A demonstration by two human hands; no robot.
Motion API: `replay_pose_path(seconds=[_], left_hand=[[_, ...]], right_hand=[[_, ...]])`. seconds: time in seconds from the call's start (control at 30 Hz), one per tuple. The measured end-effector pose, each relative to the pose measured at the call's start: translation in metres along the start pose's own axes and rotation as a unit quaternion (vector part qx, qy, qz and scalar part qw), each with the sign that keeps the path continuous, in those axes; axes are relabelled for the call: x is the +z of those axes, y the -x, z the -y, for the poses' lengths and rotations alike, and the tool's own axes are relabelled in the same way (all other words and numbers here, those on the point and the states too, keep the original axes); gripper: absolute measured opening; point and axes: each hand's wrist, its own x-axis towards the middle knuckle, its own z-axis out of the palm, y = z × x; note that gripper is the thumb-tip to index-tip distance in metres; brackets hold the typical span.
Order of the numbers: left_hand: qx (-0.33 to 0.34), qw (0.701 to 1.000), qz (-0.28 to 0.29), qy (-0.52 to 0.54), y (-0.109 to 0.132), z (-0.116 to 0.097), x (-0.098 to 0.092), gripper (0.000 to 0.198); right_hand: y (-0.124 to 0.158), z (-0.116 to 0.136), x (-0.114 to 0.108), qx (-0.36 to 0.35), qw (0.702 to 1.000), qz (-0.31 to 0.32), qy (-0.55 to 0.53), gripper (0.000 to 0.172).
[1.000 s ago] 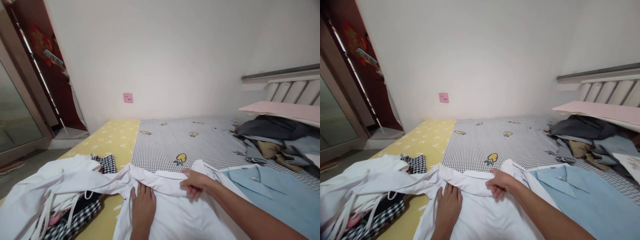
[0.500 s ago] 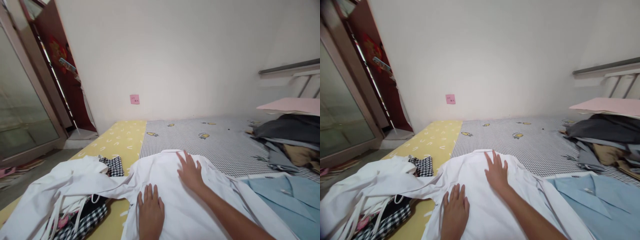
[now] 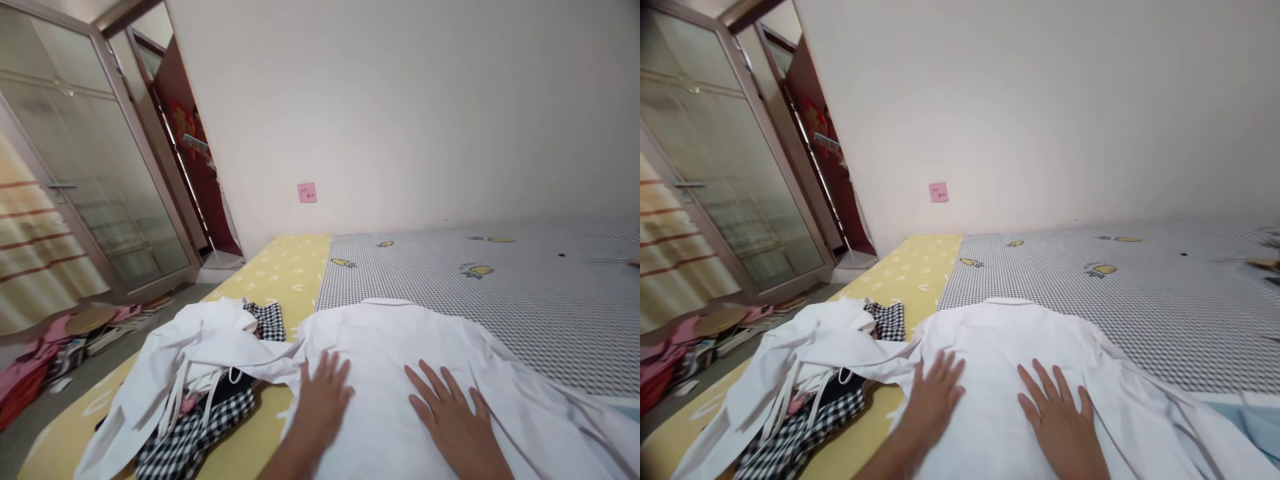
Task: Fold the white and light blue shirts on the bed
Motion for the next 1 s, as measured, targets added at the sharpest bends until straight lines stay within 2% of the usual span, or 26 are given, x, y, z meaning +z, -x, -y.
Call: replay_pose_path(seconds=[0.03,0.1,0.17,0.23,0.3,0.37,0.47,0.5,0.53,0.63,0.7,0.77,0.9,1.0], left_hand=[[-0.032,0.999,0.012,-0.011,-0.009,0.015,-0.008,0.048],[-0.136,0.99,0.008,-0.036,-0.029,0.044,-0.021,0.05],[-0.209,0.977,0.0,-0.052,-0.048,0.061,-0.025,0.053],[-0.242,0.968,-0.003,-0.06,-0.065,0.061,-0.025,0.054],[-0.274,0.96,-0.01,-0.063,-0.075,0.044,-0.024,0.055],[-0.247,0.963,-0.055,-0.09,-0.077,0.02,-0.024,0.053],[-0.056,0.979,-0.146,-0.129,-0.065,-0.005,-0.02,0.054],[-0.005,0.981,-0.146,-0.126,-0.06,-0.008,-0.015,0.054],[0.013,0.985,-0.125,-0.116,-0.055,-0.008,-0.008,0.053],[-0.045,0.991,-0.069,-0.101,-0.046,0.0,0.018,0.052],[-0.07,0.988,-0.086,-0.11,-0.046,0.005,0.031,0.053],[-0.068,0.985,-0.109,-0.116,-0.048,0.007,0.037,0.053],[-0.074,0.985,-0.115,-0.102,-0.051,0.004,0.034,0.054],[-0.088,0.988,-0.087,-0.091,-0.05,0.001,0.029,0.054]], right_hand=[[0.0,0.0,0.001,-0.001,1.0,-0.001,-0.004,0.054],[0.001,-0.001,0.002,0.0,1.0,-0.006,-0.01,0.054],[0.0,0.0,0.004,0.005,1.0,-0.016,-0.011,0.054],[0.0,0.001,0.002,0.014,1.0,-0.016,-0.008,0.053],[-0.001,0.004,-0.005,0.026,1.0,-0.004,-0.005,0.052],[-0.002,0.008,-0.015,0.031,0.999,0.013,-0.011,0.051],[-0.004,0.013,-0.025,0.033,0.999,0.033,-0.027,0.051],[-0.004,0.015,-0.026,0.035,0.998,0.037,-0.03,0.051],[-0.004,0.016,-0.027,0.038,0.998,0.039,-0.032,0.051],[-0.006,0.015,-0.024,0.037,0.998,0.038,-0.031,0.051],[-0.015,0.006,-0.025,0.02,0.998,0.044,-0.026,0.05],[-0.034,-0.012,-0.032,0.035,0.997,0.064,-0.006,0.05],[-0.084,-0.052,-0.054,0.204,0.974,0.088,0.036,0.055],[-0.092,-0.055,-0.063,0.246,0.962,0.116,0.028,0.057]])
